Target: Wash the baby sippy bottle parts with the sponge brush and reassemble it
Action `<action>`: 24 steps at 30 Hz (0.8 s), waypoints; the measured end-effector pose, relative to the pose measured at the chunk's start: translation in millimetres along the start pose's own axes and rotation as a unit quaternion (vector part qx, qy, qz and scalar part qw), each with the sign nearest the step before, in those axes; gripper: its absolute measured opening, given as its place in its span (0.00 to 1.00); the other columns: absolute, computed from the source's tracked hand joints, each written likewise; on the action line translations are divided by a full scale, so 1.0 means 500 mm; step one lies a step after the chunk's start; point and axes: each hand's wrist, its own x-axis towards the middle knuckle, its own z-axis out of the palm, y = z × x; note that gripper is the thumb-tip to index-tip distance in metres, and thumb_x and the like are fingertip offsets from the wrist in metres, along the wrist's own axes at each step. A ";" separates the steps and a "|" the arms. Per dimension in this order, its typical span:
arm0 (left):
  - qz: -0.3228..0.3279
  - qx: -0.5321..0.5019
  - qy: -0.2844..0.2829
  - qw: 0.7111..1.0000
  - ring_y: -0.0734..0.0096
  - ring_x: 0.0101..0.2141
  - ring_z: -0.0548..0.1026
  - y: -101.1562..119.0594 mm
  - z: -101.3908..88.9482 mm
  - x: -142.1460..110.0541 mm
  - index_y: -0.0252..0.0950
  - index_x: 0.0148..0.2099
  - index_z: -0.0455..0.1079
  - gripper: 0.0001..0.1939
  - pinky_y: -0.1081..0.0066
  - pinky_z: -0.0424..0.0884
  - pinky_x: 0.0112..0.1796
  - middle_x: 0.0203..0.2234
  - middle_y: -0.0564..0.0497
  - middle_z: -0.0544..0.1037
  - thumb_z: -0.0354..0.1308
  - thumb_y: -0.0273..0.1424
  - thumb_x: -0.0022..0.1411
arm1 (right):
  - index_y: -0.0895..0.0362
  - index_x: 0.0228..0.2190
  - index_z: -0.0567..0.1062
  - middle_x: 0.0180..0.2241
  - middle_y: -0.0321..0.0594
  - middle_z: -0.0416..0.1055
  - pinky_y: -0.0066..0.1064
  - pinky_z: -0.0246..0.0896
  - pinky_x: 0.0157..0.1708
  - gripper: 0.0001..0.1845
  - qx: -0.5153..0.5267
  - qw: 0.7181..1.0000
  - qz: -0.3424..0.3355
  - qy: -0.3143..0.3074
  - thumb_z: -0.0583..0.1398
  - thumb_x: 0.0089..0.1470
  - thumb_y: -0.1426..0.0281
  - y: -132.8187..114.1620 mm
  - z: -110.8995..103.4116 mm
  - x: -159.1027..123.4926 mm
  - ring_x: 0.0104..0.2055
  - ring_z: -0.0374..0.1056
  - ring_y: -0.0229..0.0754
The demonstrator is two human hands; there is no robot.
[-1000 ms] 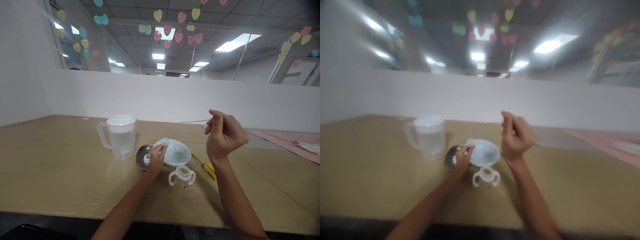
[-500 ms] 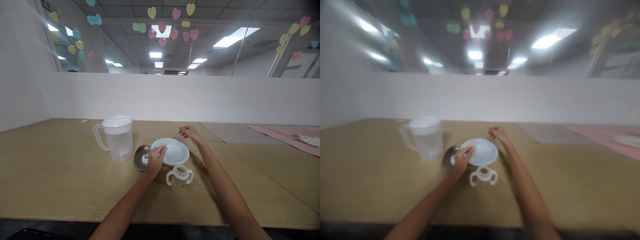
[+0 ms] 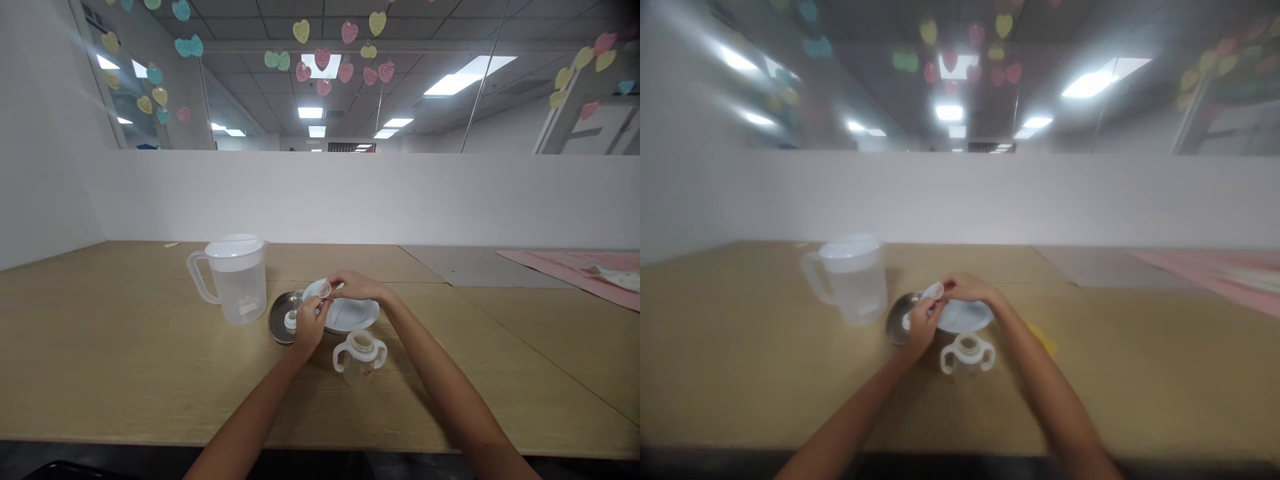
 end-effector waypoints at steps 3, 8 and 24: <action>0.011 0.003 0.002 1.000 0.67 0.31 0.72 0.000 0.000 0.000 0.35 0.35 0.75 0.12 0.69 0.66 0.34 0.27 0.48 0.77 0.52 0.34 0.63 | 0.59 0.31 0.77 0.33 0.37 0.75 0.30 0.60 0.40 0.12 0.032 0.999 0.000 0.007 0.61 0.46 0.64 0.020 -0.003 0.005 0.38 0.68 0.42; 0.050 0.060 -0.026 0.997 0.61 0.38 0.73 -0.002 -0.003 0.001 0.37 0.40 0.75 0.10 0.64 0.66 0.42 0.34 0.47 0.79 0.52 0.31 0.62 | 0.61 0.31 0.76 0.31 0.39 0.74 0.29 0.61 0.38 0.15 0.107 0.993 0.037 -0.036 0.62 0.44 0.62 0.060 -0.023 -0.004 0.35 0.67 0.39; 0.092 0.094 -0.040 0.991 0.64 0.35 0.72 0.022 -0.018 -0.004 0.37 0.35 0.74 0.13 0.65 0.62 0.39 0.31 0.49 0.79 0.47 0.31 0.65 | 0.61 0.22 0.78 0.18 0.38 0.71 0.26 0.56 0.25 0.07 -0.253 0.924 0.258 -0.124 0.66 0.32 0.73 0.120 0.021 0.028 0.24 0.65 0.38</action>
